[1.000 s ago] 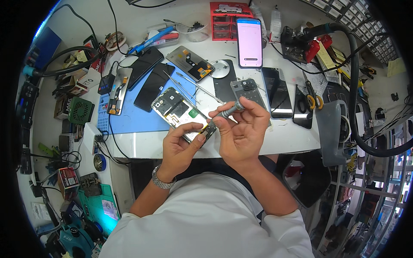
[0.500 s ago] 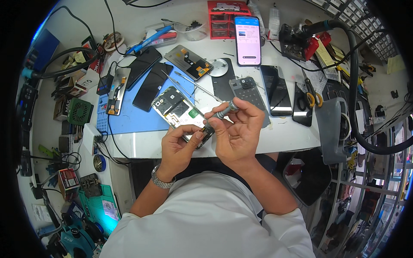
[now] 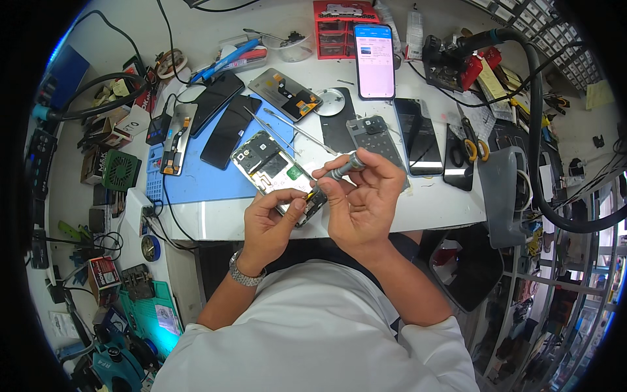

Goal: The person disassembles a smartphone, removes the back cover and internal components, and uses a soldering iron on the motherboard. They then reassemble the phone and test it by turning it on.

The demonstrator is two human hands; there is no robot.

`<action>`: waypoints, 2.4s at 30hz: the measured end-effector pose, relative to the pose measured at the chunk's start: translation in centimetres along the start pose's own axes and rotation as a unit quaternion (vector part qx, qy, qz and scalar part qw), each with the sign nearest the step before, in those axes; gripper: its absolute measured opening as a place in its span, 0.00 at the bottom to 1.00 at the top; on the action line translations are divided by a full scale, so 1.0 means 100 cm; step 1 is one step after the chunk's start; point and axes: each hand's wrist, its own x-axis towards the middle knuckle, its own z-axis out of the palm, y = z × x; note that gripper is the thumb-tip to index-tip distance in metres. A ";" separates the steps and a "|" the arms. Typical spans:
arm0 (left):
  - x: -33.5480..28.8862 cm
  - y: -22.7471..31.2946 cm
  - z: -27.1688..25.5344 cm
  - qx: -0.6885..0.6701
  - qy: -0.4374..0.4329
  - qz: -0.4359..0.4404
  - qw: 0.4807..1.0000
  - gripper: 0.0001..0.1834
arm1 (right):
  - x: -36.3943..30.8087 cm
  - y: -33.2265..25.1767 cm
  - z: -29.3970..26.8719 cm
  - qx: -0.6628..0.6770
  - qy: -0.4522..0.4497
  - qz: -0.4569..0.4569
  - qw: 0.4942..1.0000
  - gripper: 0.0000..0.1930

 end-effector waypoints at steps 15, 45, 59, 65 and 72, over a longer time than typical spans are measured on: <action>-0.001 -0.009 -0.006 0.019 0.008 -0.014 1.000 0.09 | 0.000 0.000 0.000 -0.006 -0.003 -0.016 1.000 0.33; 0.001 -0.017 -0.007 -0.001 0.014 -0.018 1.000 0.10 | -0.014 0.002 0.007 0.012 -0.021 0.012 1.000 0.32; 0.002 -0.013 -0.005 0.022 0.020 -0.003 1.000 0.11 | -0.008 -0.006 0.004 -0.036 -0.062 -0.033 0.997 0.27; 0.000 -0.012 -0.005 0.014 0.022 -0.021 0.999 0.10 | -0.003 -0.021 -0.007 -0.168 -0.081 -0.090 0.978 0.21; 0.000 -0.011 -0.004 0.015 0.021 -0.030 0.999 0.09 | -0.002 -0.024 0.001 -0.161 -0.062 -0.100 0.980 0.24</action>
